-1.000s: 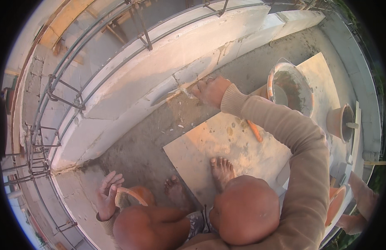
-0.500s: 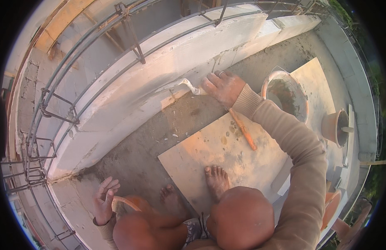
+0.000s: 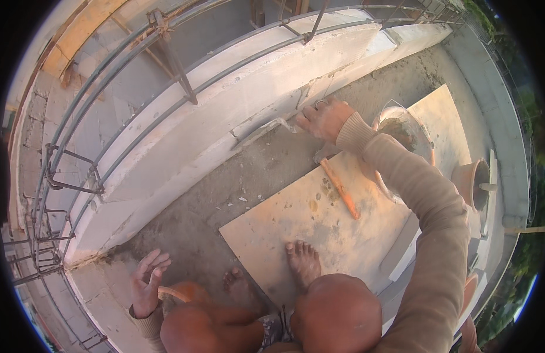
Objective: The person lays concrete blocks on a wall by applying mortar with a trowel and tapping the blocks into place with a hammer.
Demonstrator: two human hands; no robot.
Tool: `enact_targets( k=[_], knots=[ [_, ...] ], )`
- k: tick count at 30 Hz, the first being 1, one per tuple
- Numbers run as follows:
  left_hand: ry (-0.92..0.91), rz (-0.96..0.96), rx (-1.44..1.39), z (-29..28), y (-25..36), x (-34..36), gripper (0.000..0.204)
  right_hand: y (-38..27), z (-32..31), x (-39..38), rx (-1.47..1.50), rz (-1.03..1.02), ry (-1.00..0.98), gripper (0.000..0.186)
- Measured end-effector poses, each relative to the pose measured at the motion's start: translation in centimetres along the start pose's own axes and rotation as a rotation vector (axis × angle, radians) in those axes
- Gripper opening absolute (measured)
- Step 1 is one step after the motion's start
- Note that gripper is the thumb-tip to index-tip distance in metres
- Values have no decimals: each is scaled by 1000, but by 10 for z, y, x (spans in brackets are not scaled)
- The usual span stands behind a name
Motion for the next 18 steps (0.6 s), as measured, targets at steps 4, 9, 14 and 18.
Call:
enact_targets(
  k=[4, 9, 14, 18],
  knots=[
    [16, -31, -9, -4, 6, 9, 60, -2, -15, 3, 160, 46, 181, 29],
    [-87, -122, -104, 10, 38, 8, 59, -15, 7, -15, 250, 116, -390, 38],
    [-117, -246, -154, -8, 111, -28, 55, -28, -89, -59, 675, 135, -223, 45],
    [-51, -258, -134, -16, 165, -47, 51, -30, -145, -88, 910, 320, -294, 41]
  ],
)
Point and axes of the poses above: each hand's wrist, its own x-axis towards the middle knuckle, its own z-axis out of the palm, y = z × x, the point moved 3 cm from there along x, towards the middle knuckle, and after that the axes turned 5 degrees about x, right-handed, at the moved point
